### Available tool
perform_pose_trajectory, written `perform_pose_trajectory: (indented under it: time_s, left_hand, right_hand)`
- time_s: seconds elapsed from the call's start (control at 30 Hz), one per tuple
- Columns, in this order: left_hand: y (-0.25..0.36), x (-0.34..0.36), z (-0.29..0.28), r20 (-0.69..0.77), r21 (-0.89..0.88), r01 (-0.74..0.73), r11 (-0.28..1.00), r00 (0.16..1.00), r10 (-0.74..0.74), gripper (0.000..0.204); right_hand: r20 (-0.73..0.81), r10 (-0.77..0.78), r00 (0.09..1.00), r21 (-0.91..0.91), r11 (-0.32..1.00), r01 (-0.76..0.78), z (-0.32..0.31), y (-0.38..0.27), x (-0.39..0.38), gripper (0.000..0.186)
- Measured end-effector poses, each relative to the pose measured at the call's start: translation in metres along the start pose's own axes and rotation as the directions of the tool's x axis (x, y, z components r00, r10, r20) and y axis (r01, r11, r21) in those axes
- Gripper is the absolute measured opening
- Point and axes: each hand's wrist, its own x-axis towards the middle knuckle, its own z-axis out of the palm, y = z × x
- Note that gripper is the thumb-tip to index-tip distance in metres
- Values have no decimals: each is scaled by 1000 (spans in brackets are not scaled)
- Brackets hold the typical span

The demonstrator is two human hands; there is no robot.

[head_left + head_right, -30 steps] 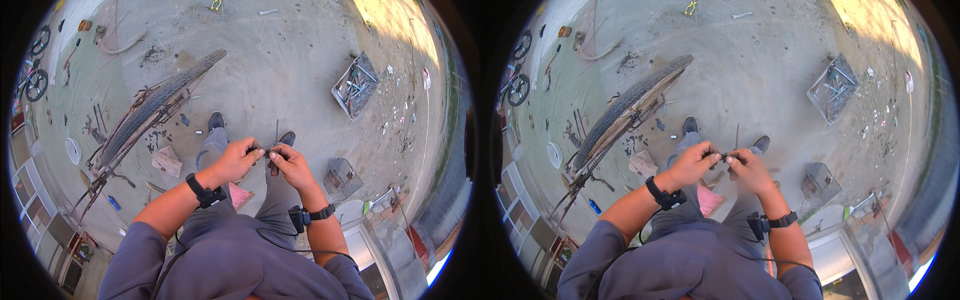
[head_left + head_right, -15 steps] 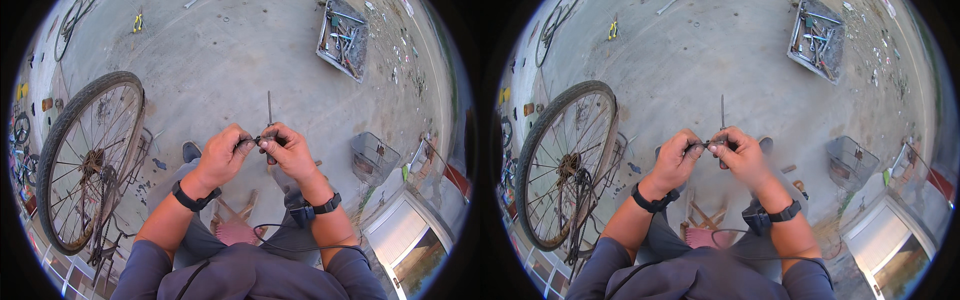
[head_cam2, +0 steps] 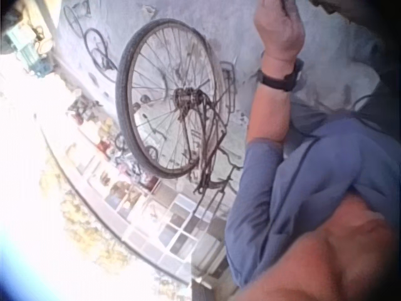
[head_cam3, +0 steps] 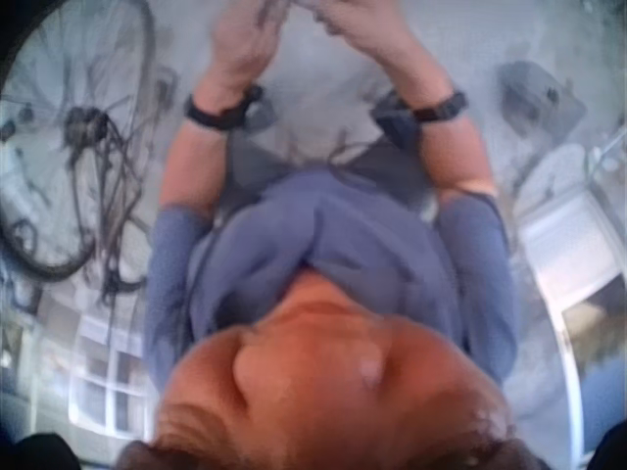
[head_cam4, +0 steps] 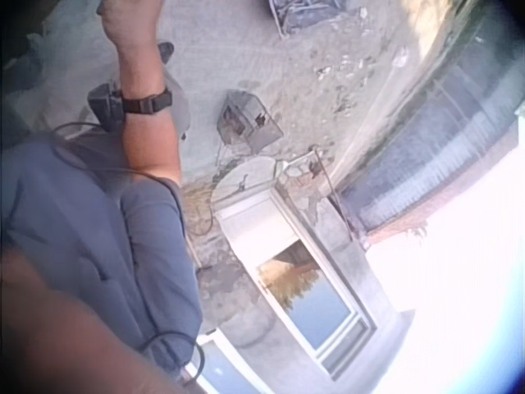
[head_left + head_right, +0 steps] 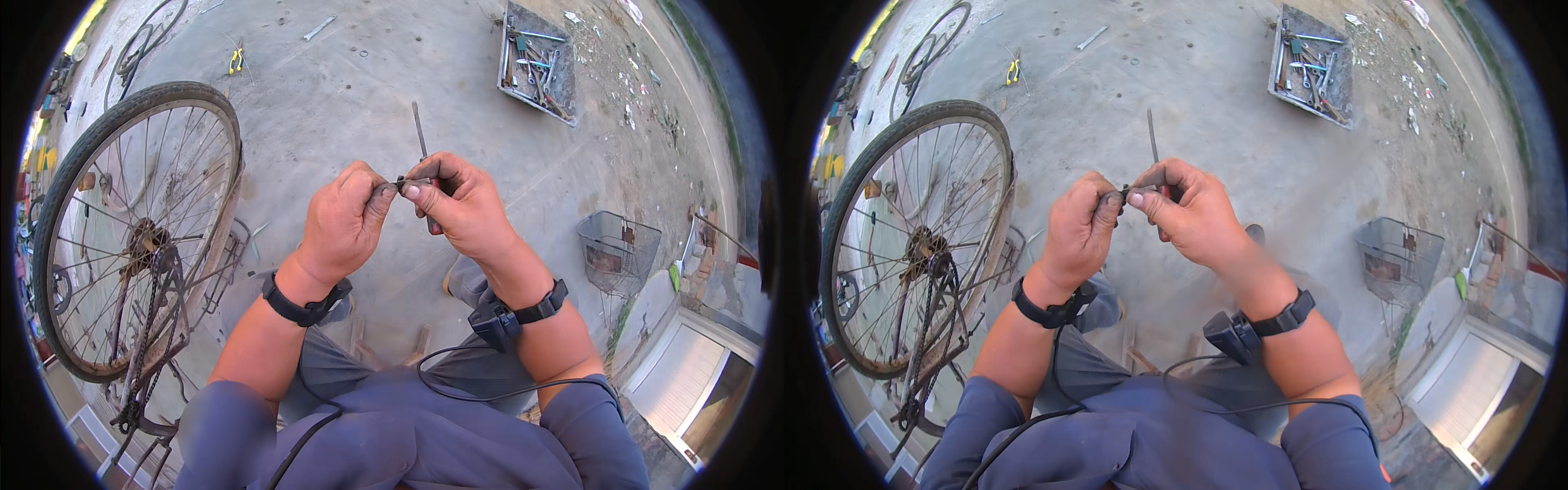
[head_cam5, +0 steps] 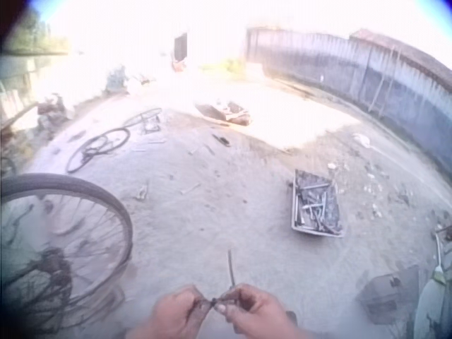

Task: The person removes a bicycle chain from the rear derailleur and front chainring, then uses pliers to manipulate a chain link or master link. The person handles the chain and a small metal component with both hands, attempting to connect or adjust the link.

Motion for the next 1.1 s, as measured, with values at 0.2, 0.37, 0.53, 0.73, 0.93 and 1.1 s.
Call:
perform_pose_trajectory:
  time_s: [0.2,0.37,0.53,0.73,0.93,1.1]
  left_hand:
    - [5,-18,-1,11,-138,168,976,986,-168,18]
    - [4,-15,-1,244,-466,553,691,830,-501,24]
    - [4,-10,9,453,-696,682,224,659,-600,31]
    - [-3,-17,8,315,-561,616,553,777,-545,26]
    - [-9,-22,10,9,-91,111,990,994,-111,14]
    - [-7,-20,8,-15,72,-3,997,1000,4,13]
  right_hand:
    - [57,8,998,-41,999,-6,7,4,-6,15]
    - [48,20,999,-73,997,-16,4,8,6,16]
    - [58,74,996,-141,988,-65,-5,8,12,16]
    - [72,98,993,-87,992,-91,-8,10,15,19]
    - [120,58,991,-110,993,-45,-9,12,13,27]
    - [126,56,990,-123,992,-40,-10,14,10,26]
